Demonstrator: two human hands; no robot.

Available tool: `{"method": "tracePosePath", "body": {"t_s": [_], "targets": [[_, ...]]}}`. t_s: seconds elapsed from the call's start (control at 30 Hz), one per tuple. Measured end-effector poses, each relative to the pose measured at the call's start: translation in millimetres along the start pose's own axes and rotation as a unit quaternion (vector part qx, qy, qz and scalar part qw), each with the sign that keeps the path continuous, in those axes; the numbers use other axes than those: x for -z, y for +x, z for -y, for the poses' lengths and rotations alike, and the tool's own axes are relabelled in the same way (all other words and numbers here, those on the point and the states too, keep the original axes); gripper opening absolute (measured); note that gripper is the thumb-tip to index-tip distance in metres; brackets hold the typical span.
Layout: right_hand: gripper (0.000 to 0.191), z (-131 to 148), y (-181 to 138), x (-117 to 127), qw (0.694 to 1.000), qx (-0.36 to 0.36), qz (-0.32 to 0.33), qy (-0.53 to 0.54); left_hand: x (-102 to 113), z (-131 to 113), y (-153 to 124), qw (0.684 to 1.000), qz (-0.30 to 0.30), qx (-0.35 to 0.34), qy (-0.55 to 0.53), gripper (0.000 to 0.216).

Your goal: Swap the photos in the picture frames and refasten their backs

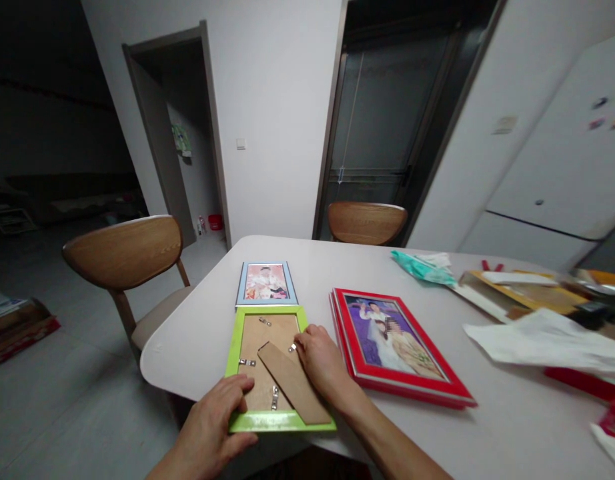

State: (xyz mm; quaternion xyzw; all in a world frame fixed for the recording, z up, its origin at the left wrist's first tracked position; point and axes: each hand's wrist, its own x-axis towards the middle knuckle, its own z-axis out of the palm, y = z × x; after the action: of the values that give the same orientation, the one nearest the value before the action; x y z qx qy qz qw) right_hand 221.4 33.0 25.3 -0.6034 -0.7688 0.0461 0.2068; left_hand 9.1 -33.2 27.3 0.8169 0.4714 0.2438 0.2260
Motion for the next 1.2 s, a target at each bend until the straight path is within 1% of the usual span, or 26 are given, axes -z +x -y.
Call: {"method": "tracePosePath", "body": {"t_s": [0.13, 0.27, 0.4, 0.47, 0.57, 0.63, 0.7, 0.83, 0.93, 1.0, 1.07, 1.2], "targets": [[0.022, -0.9, 3.6, 0.5, 1.000, 0.012, 0.003, 0.001, 0.4, -2.3, 0.5, 1.000, -0.004, 0.008, 0.002, 0.032], [0.017, -1.6, 1.1, 3.7, 0.999, 0.045, 0.004, 0.026, -2.1, -3.7, 0.4, 1.000, -0.021, 0.016, -0.003, 0.038], [0.019, -4.6, -2.0, 6.8, 0.997, 0.059, 0.010, 0.049, -2.6, -2.6, -0.3, 0.999, -0.027, 0.013, -0.009, 0.030], [0.022, -8.0, -1.9, 8.2, 0.996, 0.044, 0.005, 0.071, -2.1, -1.3, -1.5, 0.999, -0.029, 0.011, -0.013, 0.031], [0.026, -10.8, 1.1, 10.9, 0.994, -0.006, -0.023, 0.110, -1.6, -0.3, -4.4, 0.999, -0.029, 0.007, -0.018, 0.039], [0.028, -7.0, 5.6, 12.3, 0.993, -0.025, -0.034, 0.112, -1.6, -1.1, -5.9, 0.999, -0.027, 0.007, -0.020, 0.044], [0.028, 2.3, 12.9, 11.8, 0.994, -0.023, -0.032, 0.102, -1.8, -2.8, -6.3, 1.000, -0.020, 0.010, -0.018, 0.043], [0.022, 26.5, 35.2, 0.5, 0.996, -0.010, -0.010, 0.090, -2.5, -5.6, -5.4, 1.000, -0.010, 0.007, -0.014, 0.042], [0.018, 36.1, 52.9, -14.0, 0.997, -0.030, 0.000, 0.070, -2.7, -6.1, -5.0, 1.000, -0.010, 0.005, -0.013, 0.040], [0.018, 36.2, 62.0, -23.1, 0.997, -0.050, -0.004, 0.054, -2.9, -6.4, -4.9, 1.000, -0.007, 0.005, -0.011, 0.036], [0.018, 33.2, 68.5, -30.0, 0.997, -0.069, -0.007, 0.041, -3.4, -6.9, -4.5, 1.000, 0.000, 0.007, -0.006, 0.037], [0.017, 25.6, 76.1, -36.4, 0.995, -0.092, -0.008, 0.028, -3.5, -8.9, -3.4, 1.000, 0.015, 0.014, 0.008, 0.047]]}}
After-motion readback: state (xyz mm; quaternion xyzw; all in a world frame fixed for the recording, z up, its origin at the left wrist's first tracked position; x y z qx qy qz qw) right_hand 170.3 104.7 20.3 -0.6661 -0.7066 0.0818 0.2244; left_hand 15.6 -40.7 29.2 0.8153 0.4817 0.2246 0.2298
